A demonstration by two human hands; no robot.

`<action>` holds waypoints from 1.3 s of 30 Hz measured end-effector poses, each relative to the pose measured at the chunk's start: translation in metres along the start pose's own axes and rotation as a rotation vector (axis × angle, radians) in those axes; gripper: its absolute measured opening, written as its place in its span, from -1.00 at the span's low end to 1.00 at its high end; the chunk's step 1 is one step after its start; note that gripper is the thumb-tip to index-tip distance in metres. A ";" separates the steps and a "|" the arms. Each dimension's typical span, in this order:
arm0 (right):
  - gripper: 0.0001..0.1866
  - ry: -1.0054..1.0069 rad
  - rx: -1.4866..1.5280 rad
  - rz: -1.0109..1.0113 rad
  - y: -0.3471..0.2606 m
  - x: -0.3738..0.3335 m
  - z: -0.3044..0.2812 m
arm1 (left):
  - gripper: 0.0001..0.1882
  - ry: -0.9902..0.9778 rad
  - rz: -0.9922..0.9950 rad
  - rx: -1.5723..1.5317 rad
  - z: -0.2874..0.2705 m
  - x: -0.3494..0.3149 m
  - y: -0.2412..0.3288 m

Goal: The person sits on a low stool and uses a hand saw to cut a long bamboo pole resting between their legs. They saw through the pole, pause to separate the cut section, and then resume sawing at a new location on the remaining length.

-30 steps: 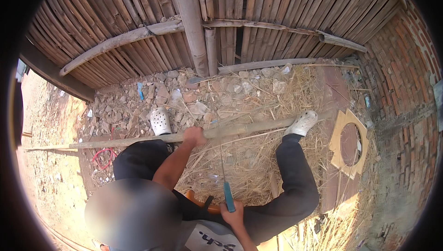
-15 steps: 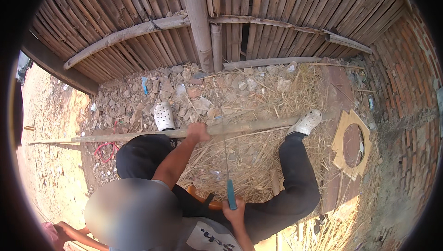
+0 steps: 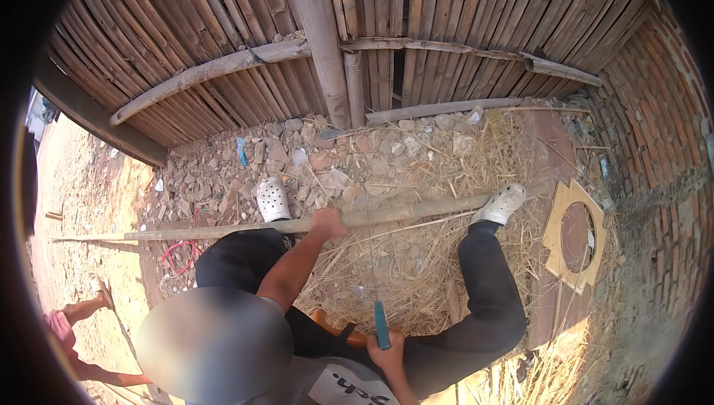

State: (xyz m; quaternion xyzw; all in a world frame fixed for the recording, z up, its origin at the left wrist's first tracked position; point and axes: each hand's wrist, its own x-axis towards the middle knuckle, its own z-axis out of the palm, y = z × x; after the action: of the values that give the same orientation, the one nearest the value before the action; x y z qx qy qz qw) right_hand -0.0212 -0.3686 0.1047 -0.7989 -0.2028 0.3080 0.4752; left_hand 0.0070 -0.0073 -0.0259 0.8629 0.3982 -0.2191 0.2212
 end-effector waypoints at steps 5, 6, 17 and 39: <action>-0.74 0.018 0.051 0.042 0.009 0.094 0.032 | -0.53 -0.045 0.014 0.007 0.010 -0.006 0.008; -0.74 0.019 0.073 0.064 0.004 0.086 0.032 | -0.53 -0.036 0.012 0.015 0.016 -0.008 0.007; -0.75 0.047 0.044 0.010 0.028 0.074 0.037 | -0.47 0.008 0.022 -0.002 0.019 -0.004 0.003; -0.75 0.011 -0.036 0.020 0.000 -0.001 -0.003 | -0.52 0.038 0.029 0.004 0.009 0.001 0.001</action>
State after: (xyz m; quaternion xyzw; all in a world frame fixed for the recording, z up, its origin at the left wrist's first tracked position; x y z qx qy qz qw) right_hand -0.0199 -0.3715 0.1060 -0.8111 -0.1976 0.3048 0.4585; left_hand 0.0064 -0.0122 -0.0338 0.8730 0.3894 -0.2002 0.2148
